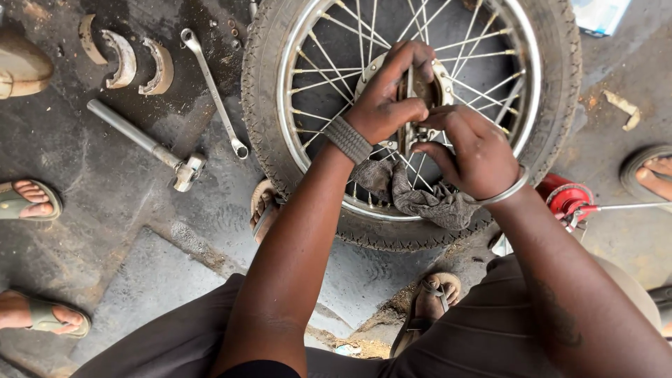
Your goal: The person kneels beside a spoked motorcycle wheel laid on the ground and works on its hub. They wipe the hub area with a rag, fit a brake shoe assembly onto the backing plate by hand, and use a long metal rod to press and lever the brake components into position on the hub.
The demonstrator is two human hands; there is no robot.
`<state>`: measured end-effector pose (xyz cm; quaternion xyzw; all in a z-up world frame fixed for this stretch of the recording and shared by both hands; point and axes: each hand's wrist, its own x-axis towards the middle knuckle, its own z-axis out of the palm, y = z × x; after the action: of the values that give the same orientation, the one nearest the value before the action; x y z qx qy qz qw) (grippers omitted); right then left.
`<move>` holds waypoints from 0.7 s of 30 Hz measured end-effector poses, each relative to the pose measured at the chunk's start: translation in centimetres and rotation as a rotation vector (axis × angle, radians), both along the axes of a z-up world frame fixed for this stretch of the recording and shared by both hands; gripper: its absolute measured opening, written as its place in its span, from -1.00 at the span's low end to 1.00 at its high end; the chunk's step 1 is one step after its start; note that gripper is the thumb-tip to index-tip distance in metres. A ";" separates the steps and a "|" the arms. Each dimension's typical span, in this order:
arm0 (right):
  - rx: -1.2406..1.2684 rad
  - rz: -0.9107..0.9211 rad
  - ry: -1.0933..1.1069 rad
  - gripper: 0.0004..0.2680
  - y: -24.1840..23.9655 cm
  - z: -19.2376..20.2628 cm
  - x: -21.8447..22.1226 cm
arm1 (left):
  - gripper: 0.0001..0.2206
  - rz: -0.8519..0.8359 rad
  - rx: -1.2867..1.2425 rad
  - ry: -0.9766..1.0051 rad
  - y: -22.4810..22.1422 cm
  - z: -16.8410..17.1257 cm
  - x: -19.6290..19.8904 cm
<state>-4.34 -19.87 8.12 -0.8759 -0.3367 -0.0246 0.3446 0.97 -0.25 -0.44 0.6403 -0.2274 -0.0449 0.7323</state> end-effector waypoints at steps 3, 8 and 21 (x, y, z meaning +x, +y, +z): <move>-0.030 0.023 -0.045 -0.73 0.0 0.4 0.0 | -0.59 0.046 0.042 -0.063 -0.4 0.2 0.3; -0.073 0.038 -0.012 -0.70 -0.3 0.3 0.0 | -0.67 0.056 0.078 0.085 -1.4 0.9 0.3; 0.120 0.025 0.228 -0.66 -1.2 -0.9 0.6 | -0.68 0.054 0.149 -0.086 -1.1 1.1 0.7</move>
<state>-3.76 -21.10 7.26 -0.8466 -0.3044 0.0593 0.4326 1.62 -1.33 0.65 0.7003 -0.2373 -0.0146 0.6731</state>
